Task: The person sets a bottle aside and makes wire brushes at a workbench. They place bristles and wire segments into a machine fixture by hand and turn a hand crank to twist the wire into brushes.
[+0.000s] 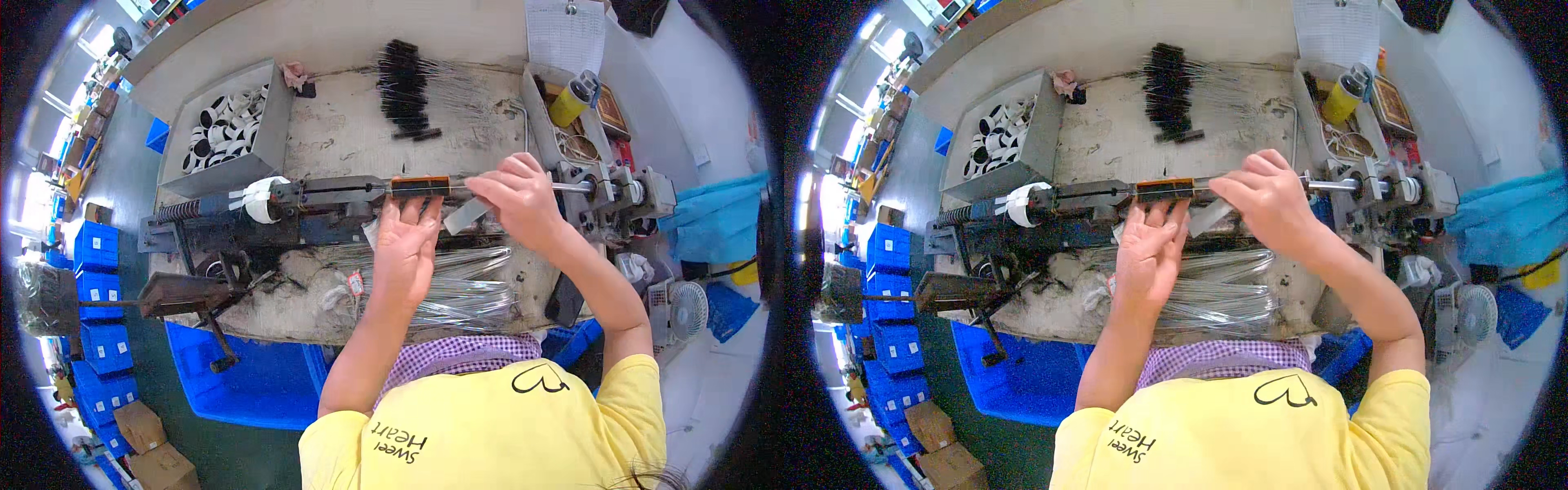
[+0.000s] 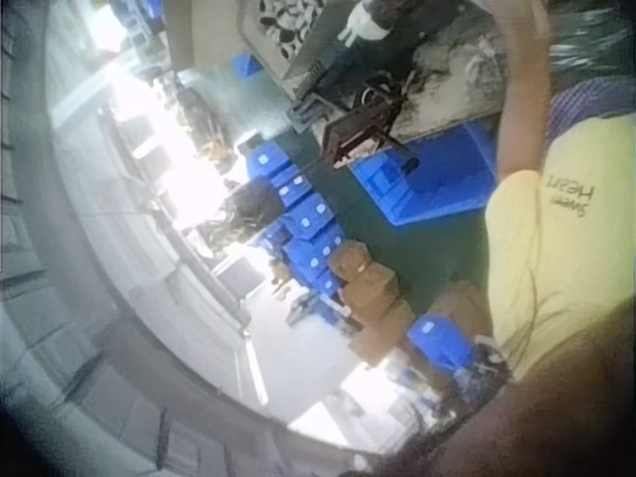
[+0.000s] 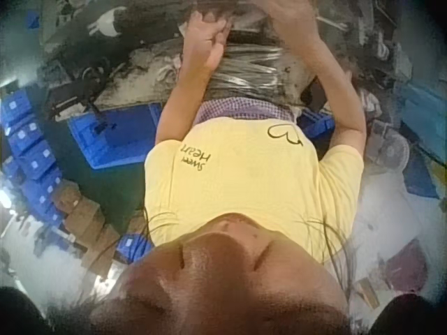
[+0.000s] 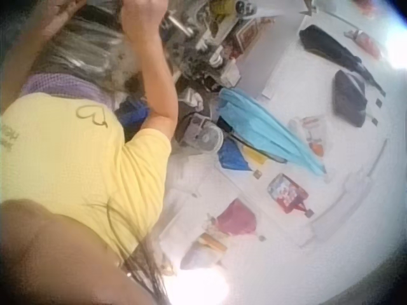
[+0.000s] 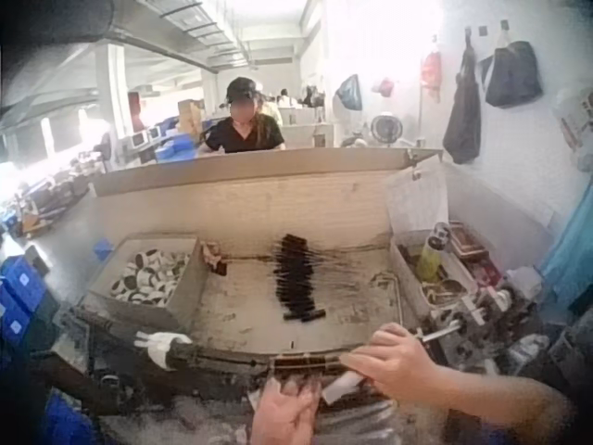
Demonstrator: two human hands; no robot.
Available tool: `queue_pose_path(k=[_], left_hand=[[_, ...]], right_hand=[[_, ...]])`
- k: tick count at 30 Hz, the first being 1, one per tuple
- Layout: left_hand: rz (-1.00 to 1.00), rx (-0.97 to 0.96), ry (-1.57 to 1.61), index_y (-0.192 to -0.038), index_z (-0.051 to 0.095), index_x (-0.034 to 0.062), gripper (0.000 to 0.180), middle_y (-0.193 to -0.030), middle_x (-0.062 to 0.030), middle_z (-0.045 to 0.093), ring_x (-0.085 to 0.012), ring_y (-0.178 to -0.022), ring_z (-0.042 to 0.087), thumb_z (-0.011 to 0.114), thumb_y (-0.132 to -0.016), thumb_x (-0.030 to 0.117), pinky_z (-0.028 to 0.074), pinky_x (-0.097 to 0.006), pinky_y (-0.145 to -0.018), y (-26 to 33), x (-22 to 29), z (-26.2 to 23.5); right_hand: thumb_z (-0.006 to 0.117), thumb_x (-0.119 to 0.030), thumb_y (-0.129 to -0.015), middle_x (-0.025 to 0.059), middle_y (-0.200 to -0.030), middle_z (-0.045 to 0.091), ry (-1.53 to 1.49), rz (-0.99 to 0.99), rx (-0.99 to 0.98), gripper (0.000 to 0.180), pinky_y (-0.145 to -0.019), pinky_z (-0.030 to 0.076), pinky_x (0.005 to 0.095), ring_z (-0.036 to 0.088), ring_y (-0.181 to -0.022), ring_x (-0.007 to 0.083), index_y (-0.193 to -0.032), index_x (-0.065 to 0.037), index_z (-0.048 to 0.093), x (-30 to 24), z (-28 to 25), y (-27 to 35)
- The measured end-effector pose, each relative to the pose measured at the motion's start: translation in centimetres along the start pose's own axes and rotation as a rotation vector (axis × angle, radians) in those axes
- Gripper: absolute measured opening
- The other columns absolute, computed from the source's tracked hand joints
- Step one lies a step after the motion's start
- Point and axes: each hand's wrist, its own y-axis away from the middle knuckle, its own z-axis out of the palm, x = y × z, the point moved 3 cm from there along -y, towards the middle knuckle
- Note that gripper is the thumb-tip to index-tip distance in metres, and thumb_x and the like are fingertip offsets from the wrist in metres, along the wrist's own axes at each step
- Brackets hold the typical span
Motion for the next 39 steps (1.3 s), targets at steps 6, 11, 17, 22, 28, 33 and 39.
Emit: queue_pose_path(k=[6,11,17,22,28,33,39], left_hand=[[-0.02,-0.009,0.004,-0.137,0.035,0.0074,0.06,-0.136,-0.0134,0.047,-0.028,-0.131,0.044,0.052,-0.083,-0.013,0.04,-0.037,-0.105,-0.4,0.4,0.1],[-0.054,-0.051,-0.01,-0.137,0.033,0.0049,0.057,-0.136,-0.017,0.046,-0.0285,-0.131,0.044,0.051,-0.086,-0.013,0.037,-0.037,-0.108,-0.4,1.4,0.4],[-0.103,0.004,-0.19,-0.14,0.027,-0.0003,0.062,-0.14,-0.0194,0.04,-0.032,-0.136,0.036,0.056,-0.086,-0.008,0.032,-0.04,-0.111,-0.1,-1.3,-1.0],[0.091,-0.553,-1.58,-0.15,0.011,-0.0001,0.101,-0.155,-0.0263,0.016,-0.0394,-0.145,0.014,0.076,-0.075,0.015,0.017,-0.051,-0.116,5.8,-4.3,-2.4],[0.198,-0.752,-2.168,-0.149,0.024,0.0039,0.107,-0.155,-0.0181,0.021,-0.0392,-0.144,0.015,0.081,-0.065,0.037,0.009,-0.06,-0.114,7.4,-4.9,-5.7],[0.333,-0.783,-2.162,-0.146,0.03,0.0048,0.103,-0.154,-0.0161,0.025,-0.0386,-0.143,0.021,0.081,-0.064,0.037,0.013,-0.06,-0.113,6.7,-5.0,-6.9],[0.477,-0.664,-2.223,-0.144,0.033,0.0022,0.099,-0.149,-0.0183,0.032,-0.0376,-0.14,0.027,0.081,-0.064,0.033,0.02,-0.057,-0.113,7.6,-5.1,-6.5]], right_hand=[[0.064,-0.01,-0.069,0.0025,-0.091,0.069,0.149,-0.088,0.09,0.023,-0.083,0.048,0.0347,0.061,-0.086,0.0198,-0.091,-0.007,0.066,-0.8,0.3,0.6],[0.067,-0.009,-0.075,0.0066,-0.088,0.069,0.032,-0.056,0.284,0.019,-0.072,0.052,0.0394,0.066,-0.083,0.0263,-0.094,-0.006,0.066,-1.5,-1.7,1.2],[0.079,-0.016,-0.071,0.014,-0.083,0.065,-0.428,0.697,-0.606,0.032,-0.071,0.052,0.0398,0.067,-0.084,0.0322,-0.094,-0.001,0.062,-2.1,-0.6,11.6],[0.083,-0.025,-0.068,0.021,-0.109,0.058,-0.413,0.793,-0.621,0.063,-0.08,0.051,0.0436,0.062,-0.095,0.0379,-0.115,0.0,0.05,-5.9,-0.1,18.4],[0.081,-0.024,-0.069,0.0244,-0.13,0.046,-0.388,0.977,-0.599,0.092,-0.09,0.049,0.0467,0.056,-0.108,0.0444,-0.139,-0.001,0.027,-7.8,2.2,19.1],[0.081,-0.013,-0.066,0.0228,-0.117,0.05,-0.375,0.958,-0.48,0.069,-0.083,0.048,0.0463,0.059,-0.1,0.0412,-0.125,-0.003,0.046,-6.7,2.7,18.0],[0.078,-0.006,-0.066,0.014,-0.085,0.051,-0.594,0.861,-0.371,0.035,-0.063,0.043,0.037,0.054,-0.072,0.029,-0.093,0.004,0.057,-4.7,2.5,17.1]])
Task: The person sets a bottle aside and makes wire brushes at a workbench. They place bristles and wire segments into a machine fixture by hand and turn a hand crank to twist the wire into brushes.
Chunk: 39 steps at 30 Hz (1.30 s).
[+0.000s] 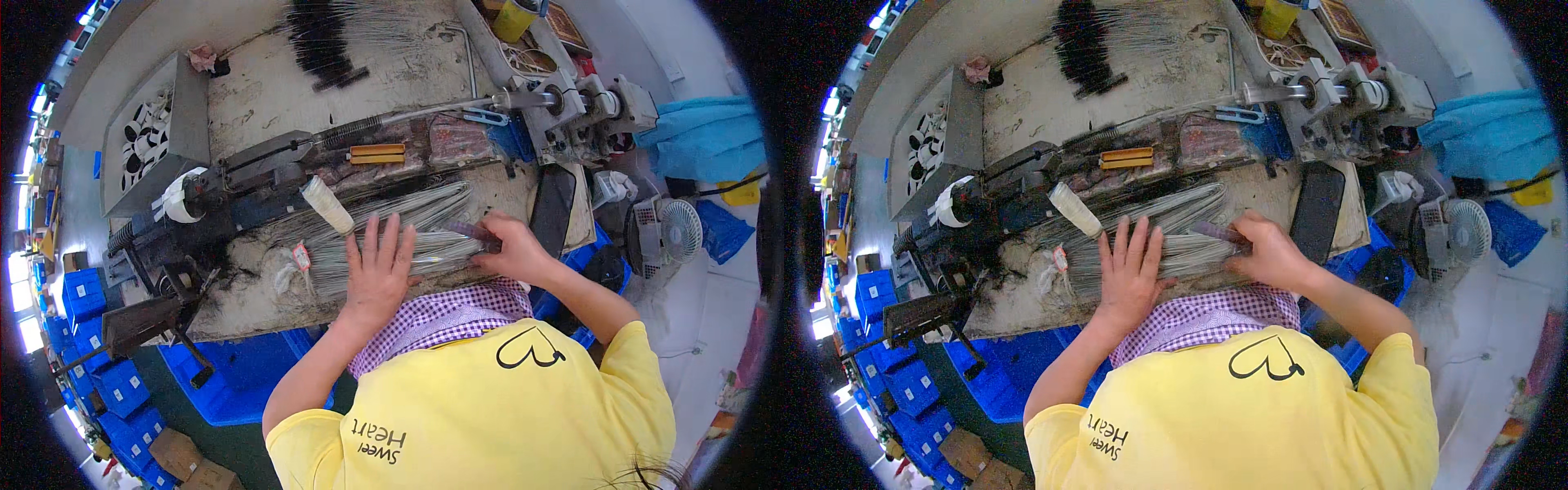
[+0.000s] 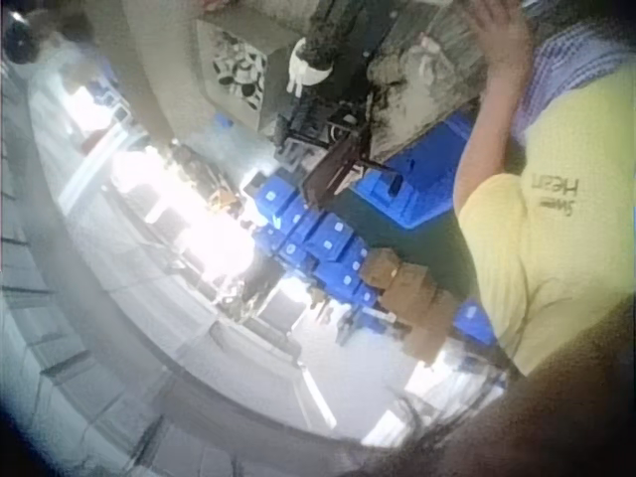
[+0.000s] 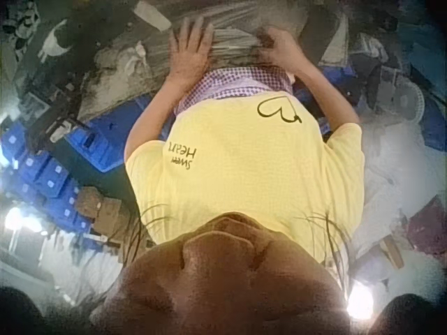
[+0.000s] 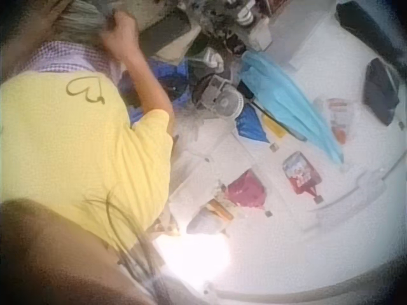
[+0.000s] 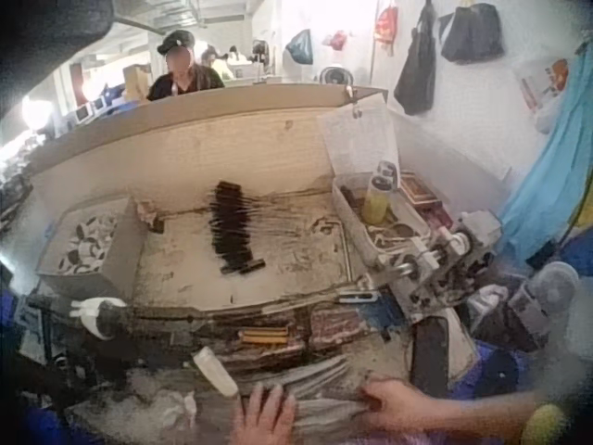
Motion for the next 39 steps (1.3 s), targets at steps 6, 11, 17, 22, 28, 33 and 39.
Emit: queue_pose_path(k=[6,11,17,22,28,33,39], left_hand=[[-0.074,-0.005,-0.003,-0.143,0.031,-0.002,0.098,-0.149,-0.0204,0.031,-0.0381,-0.139,0.029,0.081,-0.065,0.027,0.026,-0.055,-0.11,-1.0,-1.1,0.0],[-0.153,-0.023,-0.024,-0.144,0.029,-0.0028,0.098,-0.147,-0.0199,0.034,-0.0387,-0.137,0.031,0.081,-0.066,0.027,0.032,-0.052,-0.105,-1.6,-1.4,-1.0],[-0.239,0.051,-0.049,-0.144,0.026,-0.0035,0.1,-0.136,-0.0217,0.042,-0.0398,-0.125,0.041,0.08,-0.068,0.033,0.037,-0.05,-0.101,-2.7,-3.0,-0.7],[-0.209,-0.003,0.116,-0.139,0.031,-0.0037,0.101,-0.127,-0.0219,0.046,-0.041,-0.12,0.043,0.083,-0.064,0.039,0.038,-0.051,-0.099,-3.3,-3.6,-1.0],[-0.122,-0.206,0.177,-0.127,0.047,-0.003,0.089,-0.114,-0.0182,0.049,-0.0361,-0.104,0.049,0.08,-0.063,0.05,0.041,-0.046,-0.09,-1.9,-1.2,-2.0],[0.04,-0.211,0.231,-0.118,0.052,-0.0016,0.081,-0.106,-0.0165,0.051,-0.0346,-0.1,0.048,0.077,-0.063,0.052,0.039,-0.046,-0.089,-2.0,-2.3,-1.4],[0.032,-0.109,0.127,-0.132,0.045,-0.0018,0.097,-0.117,-0.0176,0.049,-0.0377,-0.114,0.044,0.076,-0.061,0.056,0.033,-0.052,-0.102,-1.4,-1.4,-2.4]], right_hand=[[0.075,-0.009,-0.066,0.0226,-0.094,0.056,0.086,-0.005,-0.087,0.034,-0.073,0.048,0.0443,0.059,-0.086,0.0411,-0.092,0.006,0.061,-2.1,-1.9,-3.3],[0.072,-0.009,-0.07,0.0221,-0.1,0.057,0.195,-0.131,-0.138,0.031,-0.077,0.049,0.0461,0.059,-0.09,0.0417,-0.095,0.005,0.061,-3.7,-3.5,-4.8],[0.065,-0.005,-0.078,0.0217,-0.111,0.057,0.265,-0.219,0.085,0.035,-0.082,0.049,0.047,0.059,-0.097,0.0424,-0.112,0.001,0.058,-2.4,-2.9,-5.4],[0.064,-0.006,-0.083,0.0218,-0.114,0.058,0.09,-0.08,0.137,0.039,-0.08,0.05,0.043,0.06,-0.097,0.0406,-0.12,0.0,0.055,-0.8,-1.6,-4.1],[0.065,-0.008,-0.08,0.0168,-0.105,0.059,0.002,-0.079,0.052,0.04,-0.073,0.05,0.0356,0.062,-0.09,0.029,-0.118,-0.001,0.057,1.0,-0.7,0.7],[0.066,-0.01,-0.078,0.0141,-0.103,0.059,-0.105,0.008,0.043,0.04,-0.071,0.049,0.0324,0.061,-0.088,0.0261,-0.117,-0.002,0.059,1.3,-0.6,0.7],[0.072,-0.016,-0.076,0.0133,-0.103,0.06,-0.062,-0.068,0.138,0.046,-0.069,0.048,0.0316,0.061,-0.086,0.0248,-0.119,-0.002,0.06,-0.4,-1.1,-1.0]])
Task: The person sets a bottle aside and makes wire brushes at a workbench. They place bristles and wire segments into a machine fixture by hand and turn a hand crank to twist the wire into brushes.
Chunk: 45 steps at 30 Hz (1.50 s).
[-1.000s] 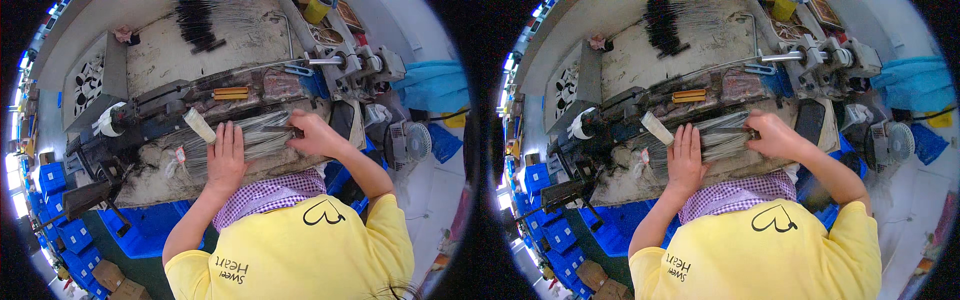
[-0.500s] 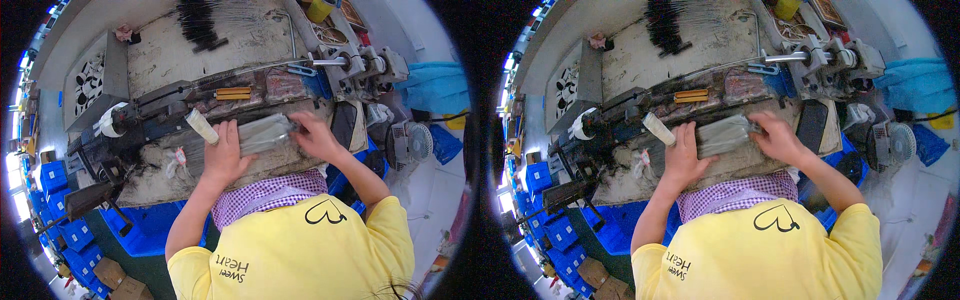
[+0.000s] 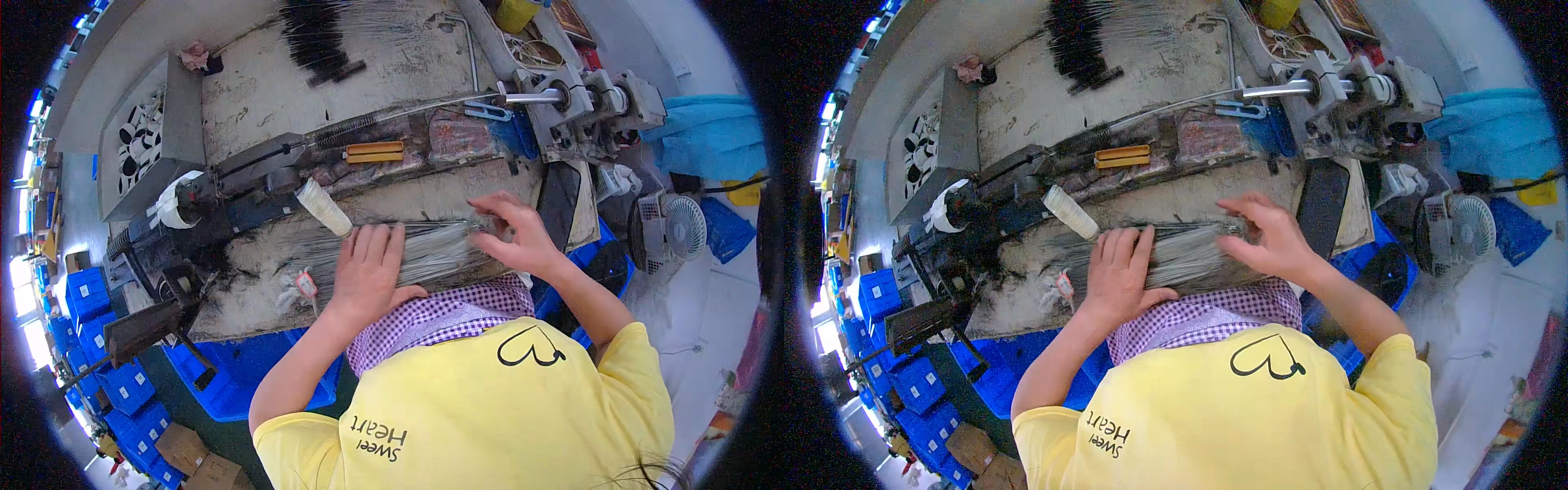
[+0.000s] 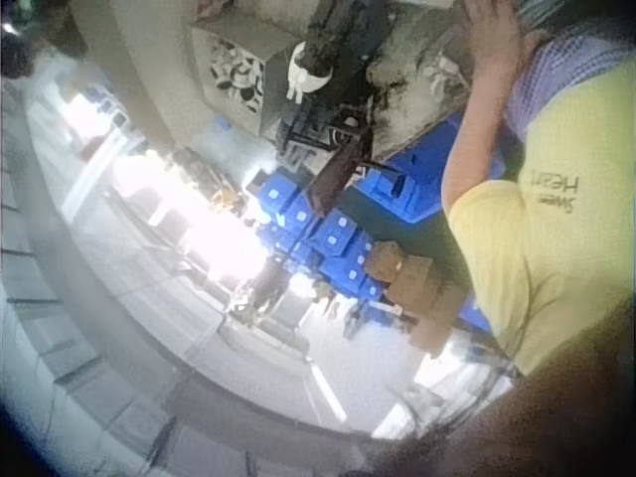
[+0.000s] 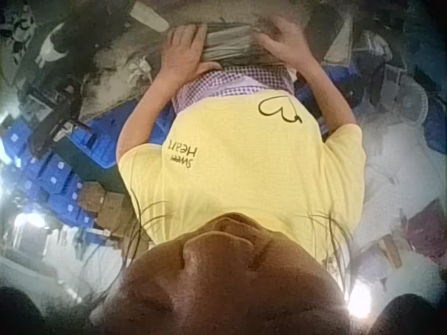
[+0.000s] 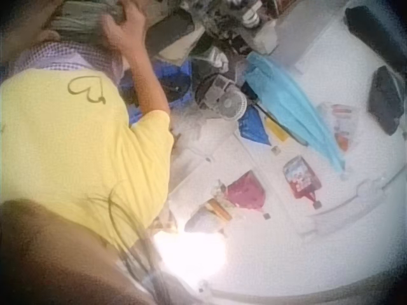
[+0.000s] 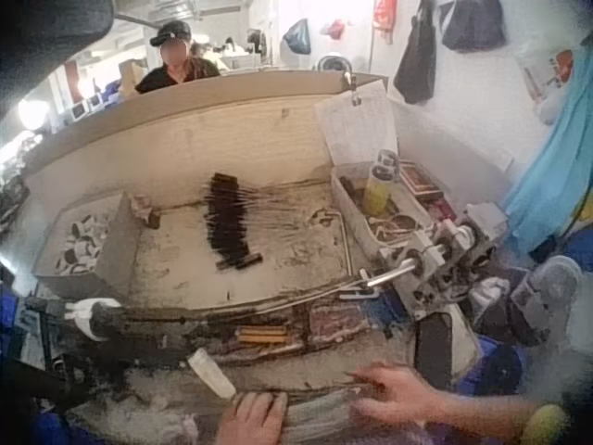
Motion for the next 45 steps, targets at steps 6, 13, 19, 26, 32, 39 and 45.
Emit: queue_pose_path(k=[6,13,19,26,32,39,45], left_hand=[[-0.128,-0.015,-0.142,-0.138,0.039,-0.0013,0.101,-0.14,-0.0202,0.041,-0.0381,-0.131,0.037,0.076,-0.063,0.056,0.027,-0.055,-0.108,1.6,0.5,0.7],[-0.17,-0.093,-0.044,-0.142,0.037,0.0013,0.091,-0.146,-0.0185,0.039,-0.0368,-0.136,0.035,0.062,-0.077,0.06,0.028,-0.052,-0.107,-0.9,-3.3,0.7],[-0.129,-0.037,-0.111,-0.144,0.034,0.0025,0.093,-0.147,-0.0177,0.038,-0.038,-0.134,0.037,0.06,-0.077,0.062,0.029,-0.055,-0.106,0.8,-1.8,1.2],[-0.191,0.09,-0.189,-0.141,0.037,0.0,0.091,-0.147,-0.0192,0.037,-0.0408,-0.136,0.034,0.063,-0.078,0.059,0.016,-0.062,-0.111,3.1,-0.2,1.2],[-0.264,0.308,-0.221,-0.138,0.039,-0.003,0.079,-0.146,-0.0215,0.038,-0.043,-0.137,0.032,0.069,-0.082,0.043,0.011,-0.063,-0.112,7.2,1.3,0.1],[-0.868,1.216,-0.488,-0.144,0.014,-0.0115,0.083,-0.149,-0.0288,0.021,-0.0414,-0.138,0.026,0.067,-0.09,0.021,0.013,-0.052,-0.116,16.9,-3.2,-4.2],[-1.161,1.503,-0.11,-0.144,0.004,-0.0109,0.081,-0.138,-0.0265,0.037,-0.0312,-0.122,0.046,0.061,-0.095,0.018,0.038,-0.04,-0.104,23.9,-9.3,-5.3]], right_hand=[[0.08,-0.021,-0.071,0.0123,-0.097,0.06,0.054,0.043,-0.025,0.047,-0.066,0.049,0.0317,0.06,-0.082,0.0228,-0.11,-0.001,0.062,-1.0,-0.1,0.3],[0.079,-0.011,-0.071,0.0117,-0.093,0.059,-0.016,0.013,0.046,0.037,-0.065,0.049,0.0331,0.06,-0.08,0.025,-0.102,-0.003,0.063,0.0,1.3,-0.1],[0.078,-0.01,-0.071,0.012,-0.097,0.06,-0.029,-0.064,0.002,0.035,-0.068,0.05,0.0334,0.062,-0.085,0.0265,-0.102,-0.003,0.065,1.1,1.6,0.8],[0.08,-0.016,-0.068,0.0111,-0.094,0.061,0.181,-0.062,-0.013,0.036,-0.066,0.052,0.0367,0.064,-0.08,0.0293,-0.099,-0.006,0.066,-2.9,0.7,0.8],[0.079,-0.016,-0.066,0.0089,-0.094,0.061,0.291,-0.272,-0.027,0.03,-0.066,0.053,0.0383,0.064,-0.076,0.0307,-0.091,-0.008,0.064,-1.8,1.9,0.5],[0.075,-0.01,-0.073,0.0112,-0.092,0.061,0.295,-0.135,-0.056,0.021,-0.065,0.052,0.0388,0.065,-0.076,0.0309,-0.09,-0.005,0.064,-2.8,0.5,0.7],[0.069,-0.003,-0.077,0.0129,-0.091,0.061,0.121,-0.107,-0.106,0.017,-0.067,0.051,0.0404,0.064,-0.079,0.0335,-0.093,-0.002,0.064,-0.9,-0.4,1.0]])
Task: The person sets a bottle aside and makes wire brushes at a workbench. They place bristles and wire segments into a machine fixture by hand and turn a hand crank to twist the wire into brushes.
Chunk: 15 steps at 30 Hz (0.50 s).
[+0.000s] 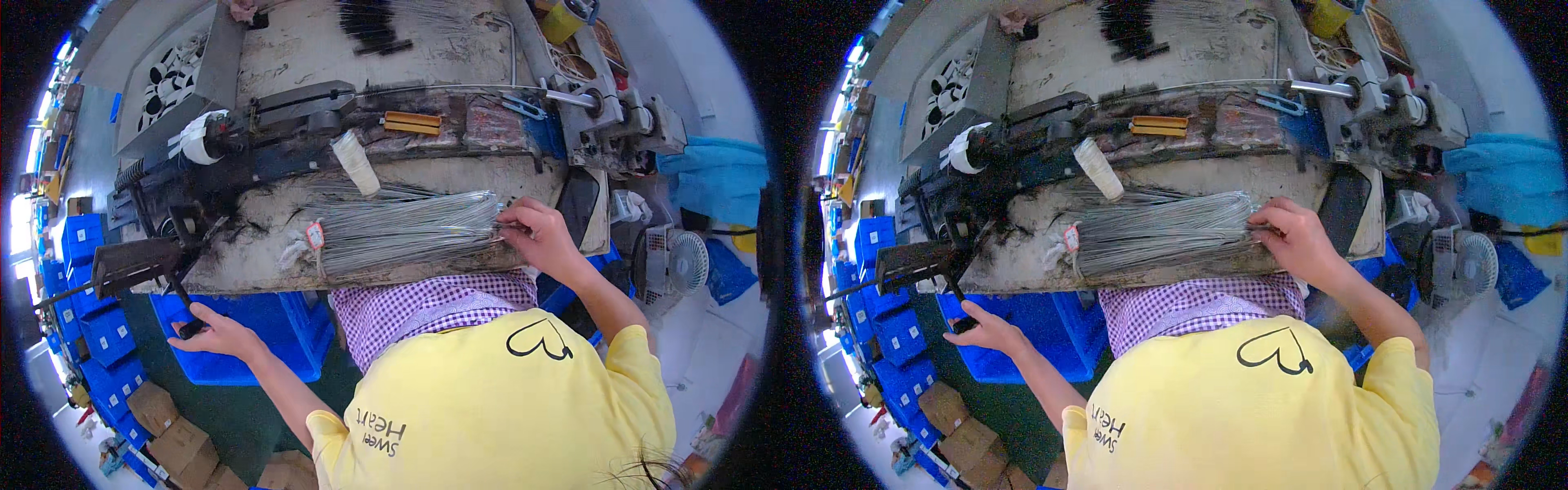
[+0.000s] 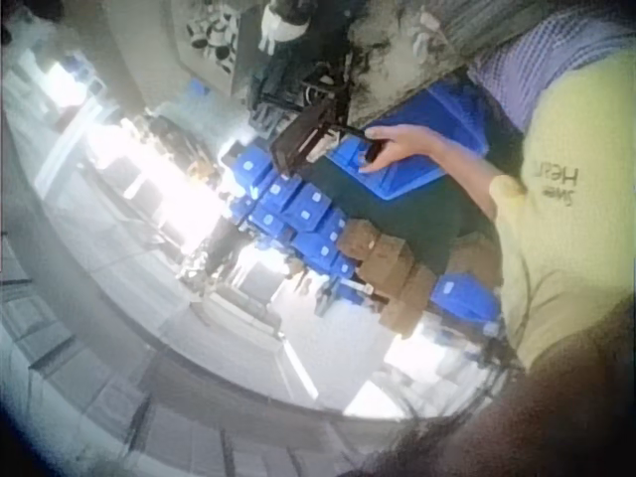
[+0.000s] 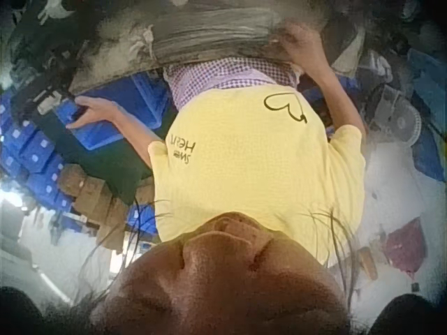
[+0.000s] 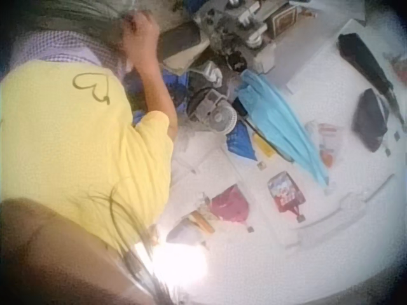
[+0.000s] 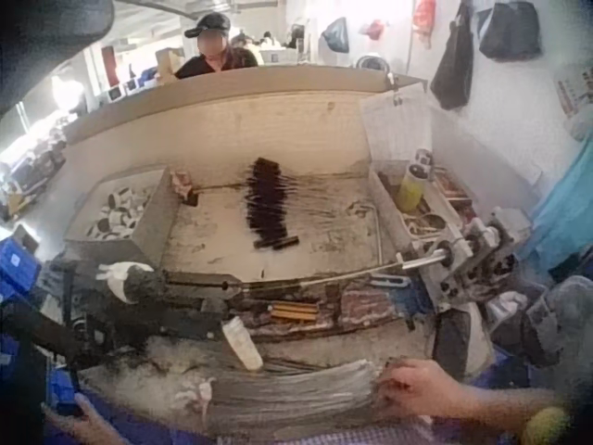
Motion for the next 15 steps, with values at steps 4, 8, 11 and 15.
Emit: queue_pose_path(k=[4,8,11,15], left_hand=[[0.176,0.103,-0.106,-0.143,0.006,-0.0098,0.068,-0.124,-0.0251,0.052,-0.0313,-0.111,0.056,0.052,-0.098,0.013,0.042,-0.04,-0.1,-2.4,-3.2,-0.6],[0.182,0.149,-0.09,-0.132,0.017,-0.0079,0.052,-0.112,-0.0232,0.06,-0.0301,-0.099,0.062,0.05,-0.099,0.015,0.05,-0.041,-0.091,-5.9,-8.6,-1.8],[0.068,0.123,0.066,-0.129,0.025,-0.0052,0.047,-0.105,-0.0221,0.064,-0.0288,-0.09,0.066,0.051,-0.1,0.02,0.055,-0.039,-0.079,-9.5,-13.5,-3.7],[-0.096,0.133,0.154,-0.123,0.038,-0.0058,0.037,-0.102,-0.0201,0.065,-0.0267,-0.088,0.067,0.051,-0.099,0.02,0.056,-0.037,-0.075,-9.2,-13.4,-3.1]], right_hand=[[0.066,0.0,-0.078,0.0152,-0.087,0.061,0.106,-0.1,0.006,0.015,-0.067,0.051,0.0412,0.063,-0.079,0.0362,-0.093,-0.002,0.064,0.4,-0.3,0.2],[0.065,0.001,-0.077,0.0156,-0.085,0.061,0.166,-0.094,0.055,0.014,-0.065,0.051,0.0427,0.062,-0.077,0.0375,-0.091,-0.002,0.063,0.2,-0.4,0.7],[0.064,0.001,-0.076,0.0157,-0.084,0.06,0.202,-0.078,0.078,0.012,-0.063,0.051,0.0446,0.062,-0.075,0.0384,-0.088,-0.002,0.062,0.1,-1.2,0.7],[0.061,0.002,-0.077,0.0161,-0.084,0.059,0.398,-0.052,0.108,0.009,-0.063,0.05,0.0454,0.061,-0.075,0.0393,-0.085,-0.001,0.059,0.0,-3.6,0.3]])
